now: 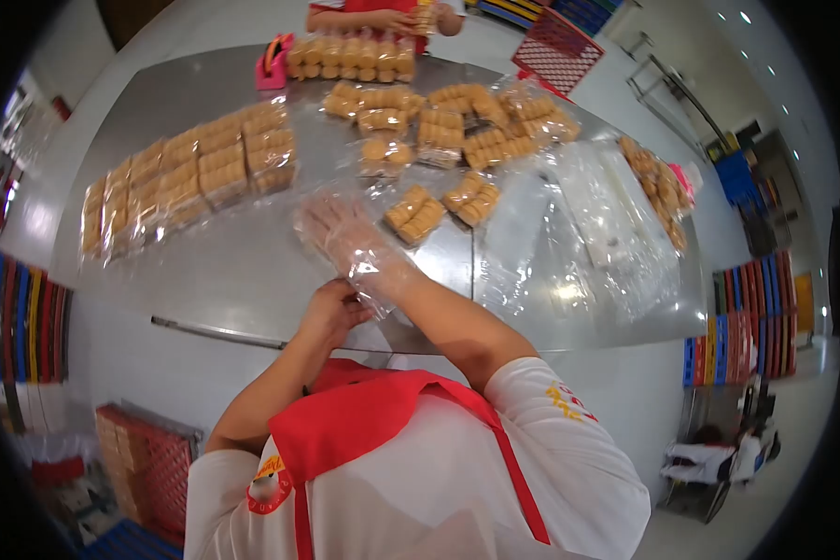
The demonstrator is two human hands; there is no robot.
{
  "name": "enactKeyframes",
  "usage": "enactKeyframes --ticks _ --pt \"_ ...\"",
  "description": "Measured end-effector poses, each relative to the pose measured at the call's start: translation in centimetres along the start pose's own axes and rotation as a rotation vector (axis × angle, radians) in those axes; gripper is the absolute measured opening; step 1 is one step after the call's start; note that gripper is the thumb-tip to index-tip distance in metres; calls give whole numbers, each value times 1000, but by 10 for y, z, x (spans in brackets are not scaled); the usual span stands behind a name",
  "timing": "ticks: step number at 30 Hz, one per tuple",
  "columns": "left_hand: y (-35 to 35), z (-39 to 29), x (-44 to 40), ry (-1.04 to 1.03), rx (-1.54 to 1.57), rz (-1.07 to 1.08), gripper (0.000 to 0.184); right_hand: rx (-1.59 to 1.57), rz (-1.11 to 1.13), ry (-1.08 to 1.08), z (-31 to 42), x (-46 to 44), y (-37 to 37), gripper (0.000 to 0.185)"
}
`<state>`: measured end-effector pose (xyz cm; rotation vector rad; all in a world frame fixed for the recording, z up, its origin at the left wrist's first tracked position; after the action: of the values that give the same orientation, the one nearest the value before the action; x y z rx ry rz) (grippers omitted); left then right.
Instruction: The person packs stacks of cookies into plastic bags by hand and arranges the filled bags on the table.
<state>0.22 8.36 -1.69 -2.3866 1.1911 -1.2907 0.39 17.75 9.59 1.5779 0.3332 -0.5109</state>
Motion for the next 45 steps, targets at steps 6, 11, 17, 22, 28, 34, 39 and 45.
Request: enactKeyframes --ticks 6,11,17,22,28,34,39,45 --pt "13 -4 1 109 -4 39 15 -447 195 -197 -6 110 66 32" --pt "0 -7 6 110 -101 65 23 78 -289 -594 -118 169 106 33" --pt "-10 -11 13 135 -364 42 46 131 255 -814 -182 105 86 77" --pt "-8 -9 24 34 -495 206 38 -144 401 -1035 -200 106 76 88" --pt "-59 -58 62 -348 -816 357 27 -1204 -13 -1006 -171 117 99 89" --pt "-102 -97 73 -515 -130 223 48 -2483 -36 -858 -34 85 92 81" --pt "-87 -87 83 -458 -139 144 43 -1881 -212 -994 -8 78 105 70" --pt "-68 -64 93 -440 -161 58 24 -1565 -214 -1233 -11 112 77 35"
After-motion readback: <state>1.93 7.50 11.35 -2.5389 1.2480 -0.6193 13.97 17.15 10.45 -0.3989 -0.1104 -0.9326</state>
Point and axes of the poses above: each hand's wrist, its own x-axis away from the middle knuckle, its own y-axis out of the back of the hand, z = x × y, the point moved 6 cm from there along -x, towards the middle knuckle, and after that the axes turned 6 degrees about -z, right-handed, at the moved point
